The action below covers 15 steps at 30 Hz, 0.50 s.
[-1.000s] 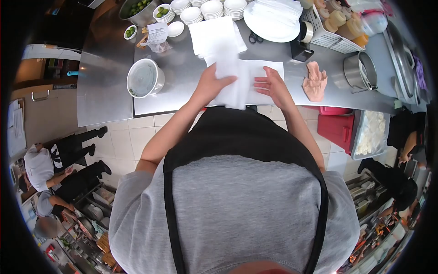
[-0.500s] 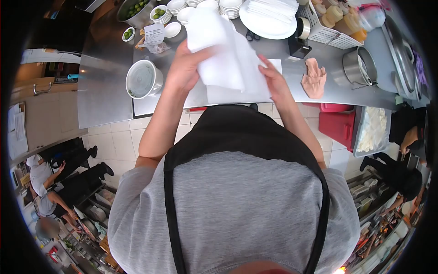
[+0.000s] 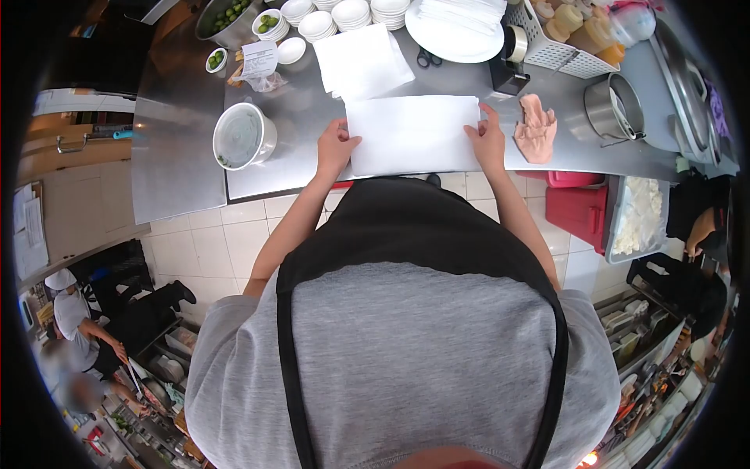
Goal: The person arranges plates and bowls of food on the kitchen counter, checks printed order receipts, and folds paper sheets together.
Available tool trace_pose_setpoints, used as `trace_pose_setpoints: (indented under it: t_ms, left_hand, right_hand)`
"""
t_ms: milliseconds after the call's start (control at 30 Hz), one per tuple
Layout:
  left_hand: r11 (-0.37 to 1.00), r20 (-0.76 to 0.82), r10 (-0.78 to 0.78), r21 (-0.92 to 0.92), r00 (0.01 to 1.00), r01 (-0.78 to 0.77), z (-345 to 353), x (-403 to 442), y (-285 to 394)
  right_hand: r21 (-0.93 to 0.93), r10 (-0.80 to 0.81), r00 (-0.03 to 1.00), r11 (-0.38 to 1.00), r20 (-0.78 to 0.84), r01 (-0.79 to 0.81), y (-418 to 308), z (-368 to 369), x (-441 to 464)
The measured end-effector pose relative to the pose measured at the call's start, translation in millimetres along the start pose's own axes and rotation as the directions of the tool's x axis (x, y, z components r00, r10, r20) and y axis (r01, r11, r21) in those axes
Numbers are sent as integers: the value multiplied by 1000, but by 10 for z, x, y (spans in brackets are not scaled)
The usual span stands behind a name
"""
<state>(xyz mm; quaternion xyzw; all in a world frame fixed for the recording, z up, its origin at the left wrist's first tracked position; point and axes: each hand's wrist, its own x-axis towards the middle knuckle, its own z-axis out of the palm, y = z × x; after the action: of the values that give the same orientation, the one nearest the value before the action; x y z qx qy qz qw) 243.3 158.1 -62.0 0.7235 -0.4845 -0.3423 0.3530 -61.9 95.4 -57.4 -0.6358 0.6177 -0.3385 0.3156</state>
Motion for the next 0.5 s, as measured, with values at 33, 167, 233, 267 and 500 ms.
trace_pose_setpoints:
  t_ms: [33,167,233,267,500]
  left_hand:
    - [1000,0,-1,0,1000,1,6,6,-6]
    - [998,-18,49,29,999,-48,6,23,-22]
    - [996,-29,74,52,997,-73,3,16,-18]
    - [995,-24,80,56,997,-79,3,18,-13]
    - [999,0,29,-30,1000,-29,-1,2,30]
  right_hand:
    - [-21,0,1000,1000,-1,0,-26,-5,0]
    - [-70,-7,1000,998,-8,6,-13,22,6]
    - [-82,-21,1000,996,-16,20,6,41,-2]
    - [-93,-35,999,995,-26,33,13,52,0]
    - [-56,-65,998,996,-11,64,-11,-8,33]
